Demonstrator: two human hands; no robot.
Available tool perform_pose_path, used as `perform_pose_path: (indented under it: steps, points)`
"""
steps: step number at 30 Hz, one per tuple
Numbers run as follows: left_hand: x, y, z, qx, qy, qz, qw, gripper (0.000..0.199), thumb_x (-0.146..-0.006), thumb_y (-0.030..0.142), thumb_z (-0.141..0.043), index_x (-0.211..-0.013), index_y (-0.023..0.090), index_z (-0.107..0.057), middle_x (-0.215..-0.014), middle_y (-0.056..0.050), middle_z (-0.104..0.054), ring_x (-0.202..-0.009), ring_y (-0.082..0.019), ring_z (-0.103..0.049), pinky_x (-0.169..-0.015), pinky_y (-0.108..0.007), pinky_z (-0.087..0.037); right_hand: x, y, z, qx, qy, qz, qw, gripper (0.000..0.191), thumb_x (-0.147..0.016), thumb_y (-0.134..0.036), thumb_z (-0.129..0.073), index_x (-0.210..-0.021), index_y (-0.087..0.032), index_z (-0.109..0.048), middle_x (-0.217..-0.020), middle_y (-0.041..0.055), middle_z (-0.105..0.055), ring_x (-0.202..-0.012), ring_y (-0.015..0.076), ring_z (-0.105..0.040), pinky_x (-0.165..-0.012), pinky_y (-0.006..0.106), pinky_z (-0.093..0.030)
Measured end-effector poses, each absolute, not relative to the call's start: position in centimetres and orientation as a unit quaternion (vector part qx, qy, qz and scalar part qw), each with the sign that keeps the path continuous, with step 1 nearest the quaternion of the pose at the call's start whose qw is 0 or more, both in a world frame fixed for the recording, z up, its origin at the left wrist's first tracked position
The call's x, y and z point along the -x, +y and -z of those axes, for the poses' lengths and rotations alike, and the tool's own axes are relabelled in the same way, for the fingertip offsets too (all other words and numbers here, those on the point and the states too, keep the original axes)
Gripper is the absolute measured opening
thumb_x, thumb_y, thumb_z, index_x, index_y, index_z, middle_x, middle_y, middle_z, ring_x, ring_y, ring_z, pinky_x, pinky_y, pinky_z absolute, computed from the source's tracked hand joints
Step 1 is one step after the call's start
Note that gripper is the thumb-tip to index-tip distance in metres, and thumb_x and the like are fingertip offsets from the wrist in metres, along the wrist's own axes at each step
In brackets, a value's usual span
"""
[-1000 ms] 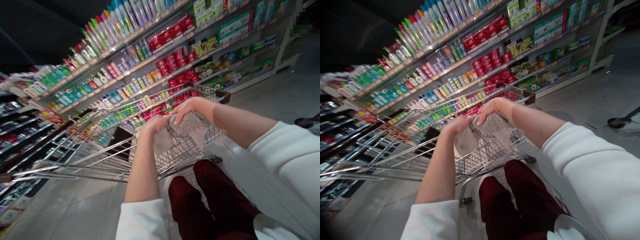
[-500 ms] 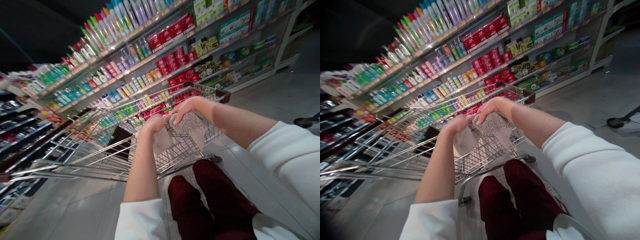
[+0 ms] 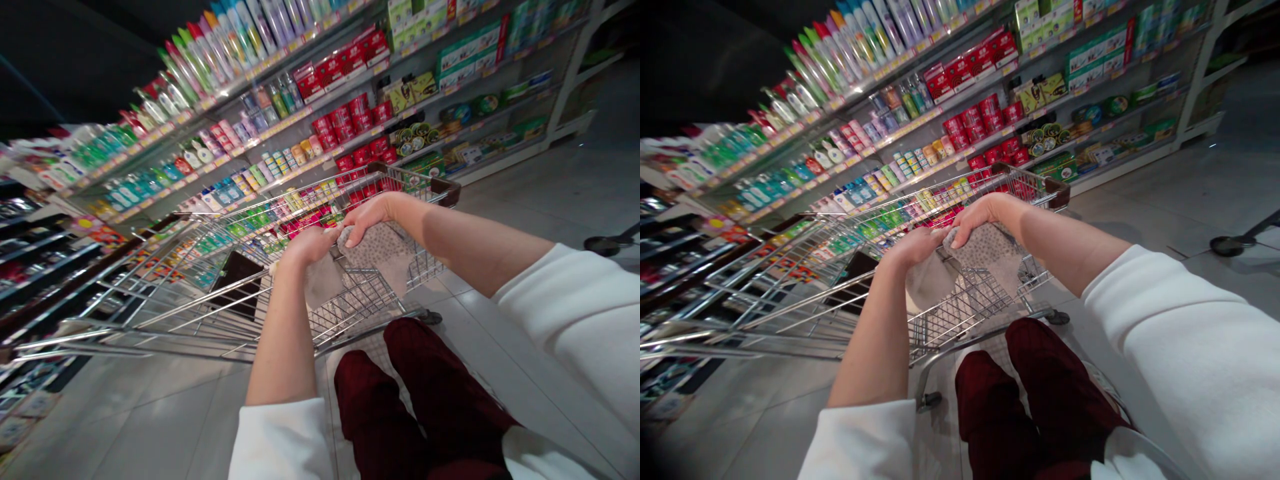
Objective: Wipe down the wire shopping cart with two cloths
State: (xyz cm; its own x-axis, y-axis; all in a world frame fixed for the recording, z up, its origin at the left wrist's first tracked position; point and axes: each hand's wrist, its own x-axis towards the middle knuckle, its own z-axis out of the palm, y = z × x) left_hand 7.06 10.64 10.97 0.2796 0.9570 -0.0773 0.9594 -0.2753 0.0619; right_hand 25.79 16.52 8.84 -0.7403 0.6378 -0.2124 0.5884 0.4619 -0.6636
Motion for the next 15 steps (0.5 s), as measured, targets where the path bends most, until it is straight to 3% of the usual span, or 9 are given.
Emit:
perform_pose_path:
  steps: [15]
  points:
    - [-7.23,10.22,-11.05,-0.797,0.602,-0.014,0.045,0.075,-0.090,0.070,-0.025,-0.122,0.018,-0.068,-0.128,-0.012,-0.066,-0.114,-0.030,-0.062,-0.092,-0.032,-0.047,-25.83,16.70,-9.06,0.342,-0.865,-0.367,0.027,0.059,-0.062,-0.054,-0.077,-0.110,-0.021,-0.073,-0.107,-0.0012,-0.074,-0.102,0.0245,-0.066,-0.092,0.033,-0.049]
